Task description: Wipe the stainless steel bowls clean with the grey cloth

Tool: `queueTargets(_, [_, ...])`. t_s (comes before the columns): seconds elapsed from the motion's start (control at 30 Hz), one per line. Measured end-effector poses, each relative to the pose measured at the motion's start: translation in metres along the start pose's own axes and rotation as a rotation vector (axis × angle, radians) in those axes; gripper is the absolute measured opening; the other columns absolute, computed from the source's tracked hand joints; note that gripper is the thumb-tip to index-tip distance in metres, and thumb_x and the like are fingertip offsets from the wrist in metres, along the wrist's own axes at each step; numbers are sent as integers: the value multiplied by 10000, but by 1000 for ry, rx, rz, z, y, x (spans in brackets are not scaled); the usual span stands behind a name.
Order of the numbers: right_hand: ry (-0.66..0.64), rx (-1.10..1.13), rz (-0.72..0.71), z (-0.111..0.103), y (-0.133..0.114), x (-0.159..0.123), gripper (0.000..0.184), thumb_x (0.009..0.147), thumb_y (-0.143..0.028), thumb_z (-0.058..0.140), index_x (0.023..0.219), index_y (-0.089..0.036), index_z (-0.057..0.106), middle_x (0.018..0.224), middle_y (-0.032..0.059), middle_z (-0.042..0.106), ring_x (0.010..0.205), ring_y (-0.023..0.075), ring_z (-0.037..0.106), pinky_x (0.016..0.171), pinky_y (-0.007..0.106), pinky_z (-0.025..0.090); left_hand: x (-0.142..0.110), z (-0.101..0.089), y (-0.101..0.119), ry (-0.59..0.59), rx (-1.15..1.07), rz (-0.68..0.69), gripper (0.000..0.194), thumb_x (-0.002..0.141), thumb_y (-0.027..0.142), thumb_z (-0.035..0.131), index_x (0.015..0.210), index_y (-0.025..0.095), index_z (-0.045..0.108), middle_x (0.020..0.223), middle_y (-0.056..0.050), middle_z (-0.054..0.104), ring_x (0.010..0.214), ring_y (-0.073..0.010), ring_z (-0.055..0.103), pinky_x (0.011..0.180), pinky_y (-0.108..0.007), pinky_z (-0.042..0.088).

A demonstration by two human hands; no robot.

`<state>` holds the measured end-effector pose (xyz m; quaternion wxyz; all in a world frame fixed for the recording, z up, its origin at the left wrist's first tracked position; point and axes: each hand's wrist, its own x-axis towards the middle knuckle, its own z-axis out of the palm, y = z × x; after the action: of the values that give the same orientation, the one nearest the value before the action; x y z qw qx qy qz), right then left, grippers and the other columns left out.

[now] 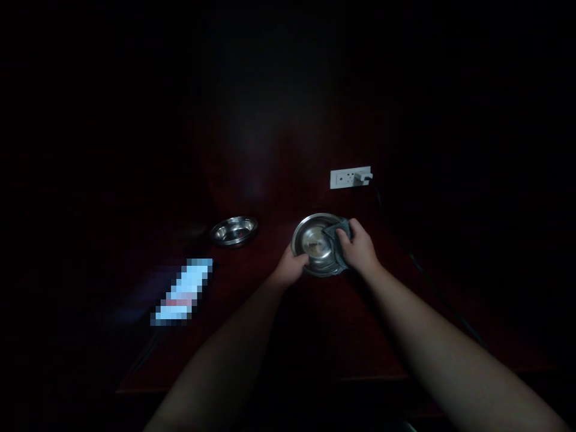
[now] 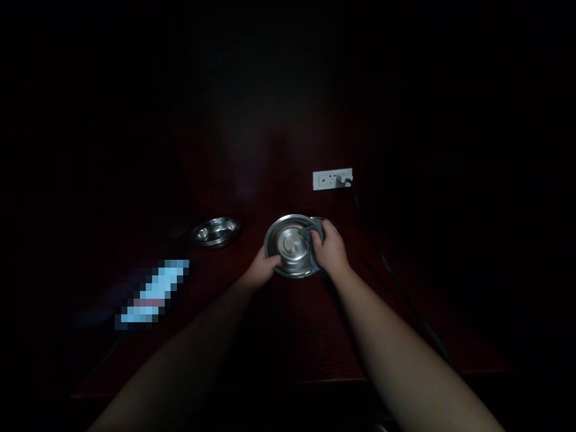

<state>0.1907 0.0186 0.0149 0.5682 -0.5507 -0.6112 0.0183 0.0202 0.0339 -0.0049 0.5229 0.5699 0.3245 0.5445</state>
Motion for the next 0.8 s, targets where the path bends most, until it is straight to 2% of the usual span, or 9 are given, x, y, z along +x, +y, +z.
queueTargets(0.17, [-60,-13,-84,-5,1,2,121,771,-312,466,711,-221,413,763,31,514,713,184,469,664,316,387,1,-8,-1,-165,67,-99,459,476,11,492,907,139,589,760,-31,635,695,-185,582,694,-342,479])
queueTargets(0.27, [-159,-50,-142,-8,1,3,126,747,-306,494,730,-224,399,735,23,491,682,182,458,625,312,378,-1,-12,1,-291,76,-159,433,484,17,510,889,143,595,707,-21,624,632,-165,565,664,-332,472])
queueTargets(0.33, [-216,-59,-165,-10,0,3,131,732,-289,510,744,-225,395,715,11,479,654,173,452,597,303,368,-3,-13,2,-331,81,-189,419,481,8,513,867,143,602,668,-9,617,595,-151,555,648,-321,470])
queueTargets(0.43, [-234,-33,-163,-11,0,3,142,724,-276,525,737,-224,393,677,-9,465,610,154,443,576,291,354,-5,-12,3,-325,48,-176,421,474,-3,526,862,136,616,707,-16,642,646,-163,583,675,-312,477])
queueTargets(0.53, [-180,-6,-103,-10,0,4,169,715,-293,546,722,-222,392,643,-27,450,567,135,423,547,275,341,-7,-8,0,-267,-60,-162,392,517,51,589,899,127,629,834,-53,679,785,-207,620,770,-344,479])
queueTargets(0.67, [-25,68,87,-3,6,4,215,702,-336,566,691,-218,386,583,-49,424,510,113,392,487,249,316,-8,-2,-6,-147,-276,-187,421,588,165,647,1004,123,605,953,-84,679,893,-231,624,865,-391,452])
queueTargets(0.73, [10,157,184,2,10,4,230,691,-358,578,684,-216,397,571,-50,436,504,112,404,479,244,327,-8,0,-7,-140,-357,-183,478,598,178,668,1065,131,580,1015,-90,665,947,-233,612,897,-398,438])
queueTargets(0.8, [-7,286,263,9,13,2,218,686,-372,587,715,-209,444,601,-35,493,526,123,452,493,249,362,-8,1,-7,-166,-372,-184,514,590,167,694,1089,133,571,1062,-96,650,999,-236,594,929,-397,419])
